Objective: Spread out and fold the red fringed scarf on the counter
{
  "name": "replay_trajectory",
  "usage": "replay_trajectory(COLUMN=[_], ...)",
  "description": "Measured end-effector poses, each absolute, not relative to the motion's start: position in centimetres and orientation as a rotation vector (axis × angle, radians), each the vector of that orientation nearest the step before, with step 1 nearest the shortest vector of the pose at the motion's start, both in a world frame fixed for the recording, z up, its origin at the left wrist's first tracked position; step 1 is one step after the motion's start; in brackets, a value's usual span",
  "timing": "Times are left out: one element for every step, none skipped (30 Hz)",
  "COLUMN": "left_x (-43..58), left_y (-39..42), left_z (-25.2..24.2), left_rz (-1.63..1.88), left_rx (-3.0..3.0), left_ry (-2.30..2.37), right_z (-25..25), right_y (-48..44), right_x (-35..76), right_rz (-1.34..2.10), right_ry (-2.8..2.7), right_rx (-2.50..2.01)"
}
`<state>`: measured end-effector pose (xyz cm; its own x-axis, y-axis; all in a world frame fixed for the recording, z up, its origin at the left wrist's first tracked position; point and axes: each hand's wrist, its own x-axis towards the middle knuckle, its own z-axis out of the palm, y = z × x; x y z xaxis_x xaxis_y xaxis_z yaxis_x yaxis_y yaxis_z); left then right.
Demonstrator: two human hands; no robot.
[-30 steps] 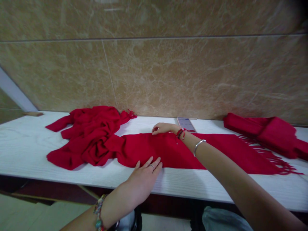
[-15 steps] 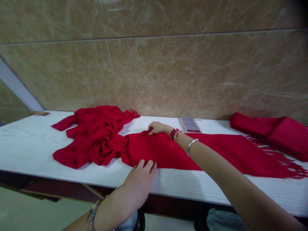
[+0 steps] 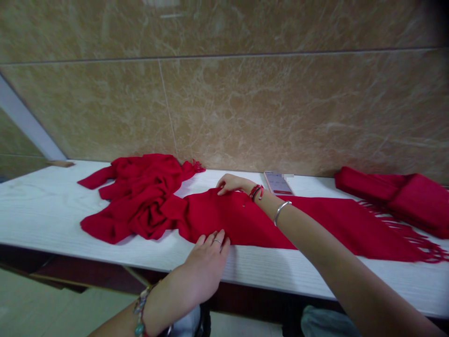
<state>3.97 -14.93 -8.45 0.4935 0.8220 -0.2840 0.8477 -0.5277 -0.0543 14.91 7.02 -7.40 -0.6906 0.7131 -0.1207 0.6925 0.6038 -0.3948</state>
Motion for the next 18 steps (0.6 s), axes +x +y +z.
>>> replay_trajectory(left_x=[4.0,4.0,4.0,4.1,4.1,4.0,4.0,3.9,3.9,3.8,3.8,3.8,3.8,3.8,3.8,3.8,3.9,3.9], left_y=[-14.9,-14.9,-14.9,-14.9,-14.9,-14.8,-14.8,-14.8,-14.7,-14.7,-14.7,-14.7,-14.7,-14.7,-14.8,-14.8,-14.8,-14.7], left_z=[-8.5,-8.5,-8.4,-8.4,-8.3,-8.1,-8.0,-7.8,-7.7,-7.6,-7.5,-7.5,-7.5,-7.6,-7.7,-7.8,-7.9,-8.0], left_rz=[-0.426,-0.433,-0.441,-0.445,-0.448,-0.444,-0.441,-0.443,-0.452,-0.467,-0.480,-0.491,-0.494,-0.488,-0.477,-0.464,-0.449,-0.430], left_rx=[2.627,2.620,2.617,2.619,2.622,2.623,2.620,2.607,2.583,2.555,2.530,2.513,2.509,2.519,2.538,2.560,2.579,2.594], left_ry=[1.479,1.487,1.493,1.494,1.492,1.491,1.494,1.502,1.515,1.529,1.542,1.551,1.558,1.562,1.567,1.573,1.584,1.601], right_z=[-7.3,-7.3,-7.3,-7.4,-7.6,-7.8,-8.1,-8.4,-8.7,-9.1,-9.4,-9.7,-10.0,-10.3,-10.6,-10.9,-11.2,-11.5], right_y=[7.0,7.0,7.1,7.2,7.2,7.2,7.2,7.2,7.2,7.1,7.0,6.9,6.8,6.7,6.6,6.5,6.3,6.2], right_x=[14.9,14.8,14.7,14.6,14.4,14.3,14.1,14.1,14.1,14.2,14.4,14.6,15.0,15.5,15.9,16.4,16.7,17.0], right_rz=[0.624,0.594,0.559,0.520,0.478,0.436,0.394,0.355,0.321,0.291,0.265,0.240,0.215,0.188,0.157,0.123,0.088,0.053], right_ry=[-2.767,-2.765,-2.763,-2.762,-2.764,-2.768,-2.776,-2.785,-2.795,-2.806,-2.816,-2.823,-2.826,-2.824,-2.817,-2.806,-2.791,-2.774], right_rx=[-1.223,-1.233,-1.244,-1.255,-1.261,-1.262,-1.258,-1.248,-1.234,-1.214,-1.192,-1.169,-1.148,-1.133,-1.125,-1.125,-1.131,-1.141])
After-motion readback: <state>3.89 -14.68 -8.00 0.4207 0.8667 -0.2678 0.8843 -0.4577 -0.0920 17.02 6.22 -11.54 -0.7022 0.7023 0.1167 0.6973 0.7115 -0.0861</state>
